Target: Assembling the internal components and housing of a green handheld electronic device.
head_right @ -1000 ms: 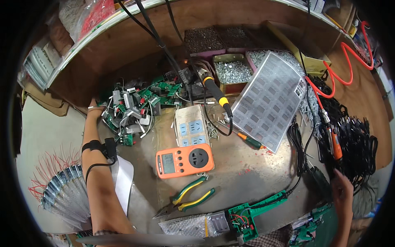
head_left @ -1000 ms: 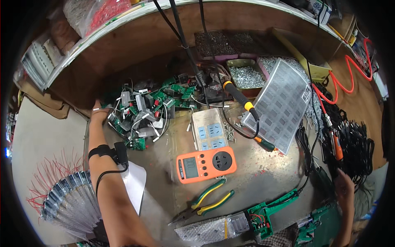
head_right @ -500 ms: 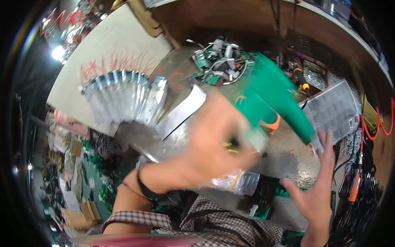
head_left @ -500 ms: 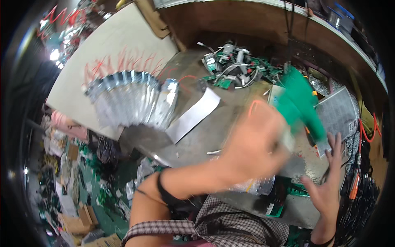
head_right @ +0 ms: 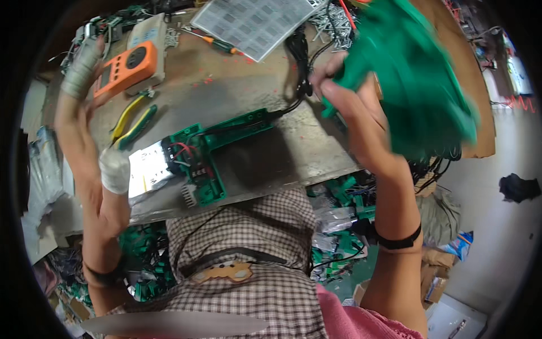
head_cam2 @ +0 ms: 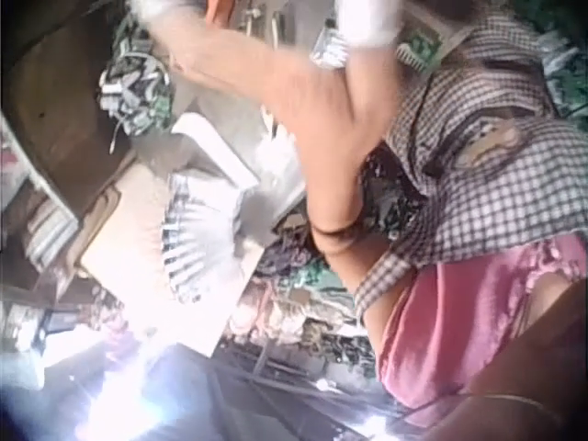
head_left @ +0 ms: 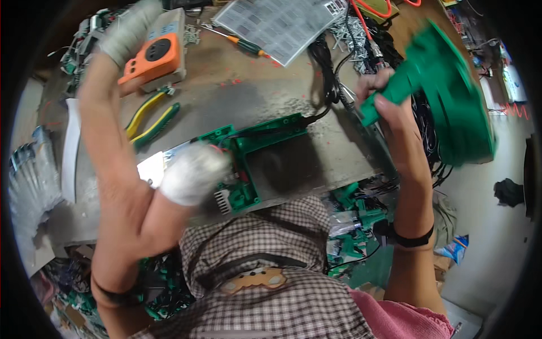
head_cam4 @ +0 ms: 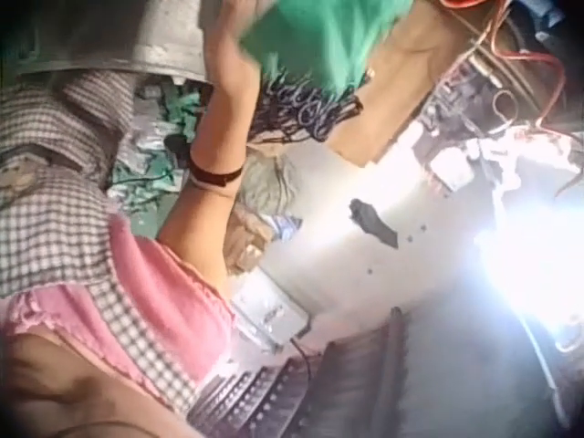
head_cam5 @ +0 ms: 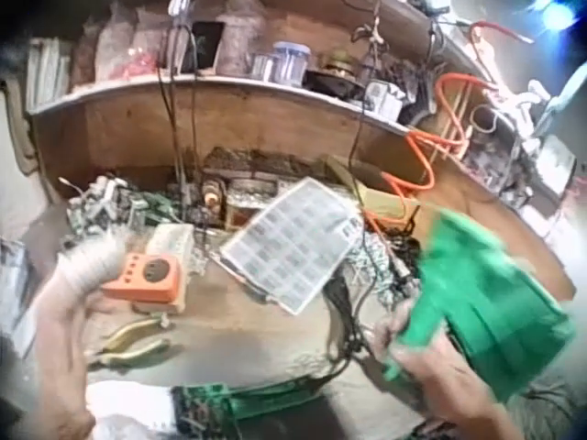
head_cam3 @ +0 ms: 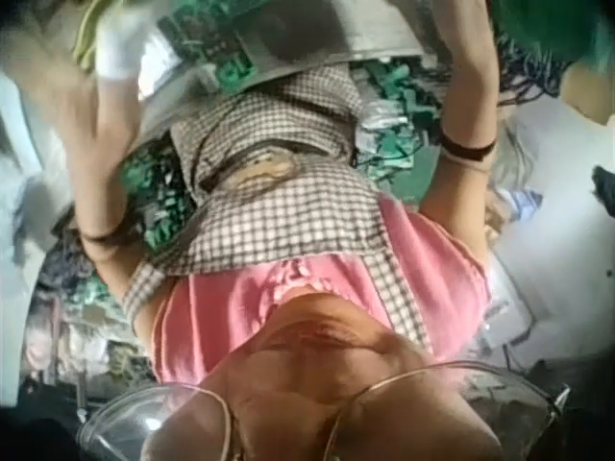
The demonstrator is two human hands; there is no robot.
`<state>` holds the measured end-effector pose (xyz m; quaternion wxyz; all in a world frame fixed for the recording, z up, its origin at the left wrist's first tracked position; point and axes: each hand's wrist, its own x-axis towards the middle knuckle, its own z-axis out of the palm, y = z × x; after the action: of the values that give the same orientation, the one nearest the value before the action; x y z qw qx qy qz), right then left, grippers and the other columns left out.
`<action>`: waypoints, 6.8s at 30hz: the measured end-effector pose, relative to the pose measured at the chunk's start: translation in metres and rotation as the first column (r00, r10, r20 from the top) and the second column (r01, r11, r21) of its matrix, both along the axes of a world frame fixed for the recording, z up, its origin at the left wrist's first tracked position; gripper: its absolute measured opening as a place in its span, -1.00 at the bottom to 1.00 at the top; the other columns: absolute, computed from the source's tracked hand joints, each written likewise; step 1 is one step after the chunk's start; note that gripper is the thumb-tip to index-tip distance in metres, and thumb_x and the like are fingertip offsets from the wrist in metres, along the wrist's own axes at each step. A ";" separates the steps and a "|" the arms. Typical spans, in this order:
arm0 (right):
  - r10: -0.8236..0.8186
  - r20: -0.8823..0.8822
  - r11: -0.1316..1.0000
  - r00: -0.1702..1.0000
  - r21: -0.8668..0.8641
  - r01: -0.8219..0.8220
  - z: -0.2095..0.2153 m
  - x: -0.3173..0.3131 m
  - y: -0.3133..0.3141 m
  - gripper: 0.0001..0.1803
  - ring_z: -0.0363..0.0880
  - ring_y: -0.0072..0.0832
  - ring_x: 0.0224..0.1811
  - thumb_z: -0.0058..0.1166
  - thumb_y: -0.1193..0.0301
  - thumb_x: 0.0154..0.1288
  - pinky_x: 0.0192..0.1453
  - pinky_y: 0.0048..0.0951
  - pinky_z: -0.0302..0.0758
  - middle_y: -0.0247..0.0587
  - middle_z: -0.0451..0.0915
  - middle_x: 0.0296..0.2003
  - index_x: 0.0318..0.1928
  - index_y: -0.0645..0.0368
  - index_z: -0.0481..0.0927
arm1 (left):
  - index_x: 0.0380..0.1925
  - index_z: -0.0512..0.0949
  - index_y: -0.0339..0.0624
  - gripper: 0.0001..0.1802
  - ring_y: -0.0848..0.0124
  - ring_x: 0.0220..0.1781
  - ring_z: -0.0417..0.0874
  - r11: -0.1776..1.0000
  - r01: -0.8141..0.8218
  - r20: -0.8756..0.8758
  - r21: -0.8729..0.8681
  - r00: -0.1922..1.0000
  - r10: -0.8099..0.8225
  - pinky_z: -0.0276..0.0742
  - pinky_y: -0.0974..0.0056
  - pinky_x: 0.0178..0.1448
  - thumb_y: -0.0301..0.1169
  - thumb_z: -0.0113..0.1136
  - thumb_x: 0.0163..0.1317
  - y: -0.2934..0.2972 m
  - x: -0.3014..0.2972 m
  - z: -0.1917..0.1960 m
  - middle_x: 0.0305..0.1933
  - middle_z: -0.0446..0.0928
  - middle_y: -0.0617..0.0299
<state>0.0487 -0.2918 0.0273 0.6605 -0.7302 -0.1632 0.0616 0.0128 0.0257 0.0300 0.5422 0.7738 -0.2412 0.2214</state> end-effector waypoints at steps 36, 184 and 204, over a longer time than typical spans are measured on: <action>0.562 0.334 0.477 0.756 -0.879 0.033 -0.078 0.029 0.063 -0.74 0.57 0.07 -0.53 -0.14 0.34 0.38 -0.43 -0.04 0.50 0.07 0.57 -0.55 -0.38 0.20 0.52 | 0.41 0.40 0.14 -0.07 -0.15 0.46 0.28 0.769 0.294 -0.138 0.568 0.955 -0.262 0.17 -0.12 0.47 0.10 0.42 -0.03 0.050 -0.025 -0.074 0.58 0.07 -0.12; -0.147 0.570 0.842 0.808 -0.356 0.405 -0.071 -0.047 0.027 -0.53 0.55 -0.29 -0.27 0.42 0.43 0.07 -0.14 -0.33 0.53 -0.25 0.56 -0.31 0.05 -0.01 0.68 | 0.03 0.48 -0.25 -0.62 0.19 -0.16 0.69 0.715 0.145 -0.070 0.684 0.989 -0.134 0.63 0.21 -0.14 -0.60 0.18 0.17 -0.049 0.129 -0.066 -0.13 0.64 -0.03; -0.023 0.469 0.440 0.883 -0.789 0.430 -0.065 0.061 -0.080 -0.81 0.67 -0.11 -0.20 0.25 0.35 0.20 -0.05 -0.17 0.59 -0.10 0.65 -0.26 -0.24 0.19 0.71 | 0.03 0.67 -0.22 -0.59 0.02 0.03 0.68 0.703 0.405 -0.239 0.585 0.914 -0.328 0.53 0.11 0.21 -0.64 0.26 0.13 -0.077 0.038 -0.028 -0.12 0.69 -0.01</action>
<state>0.1094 -0.3718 -0.0376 0.1475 -0.9746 -0.1343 -0.1018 0.0511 -0.0513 0.0019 0.3017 0.8566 -0.4175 -0.0289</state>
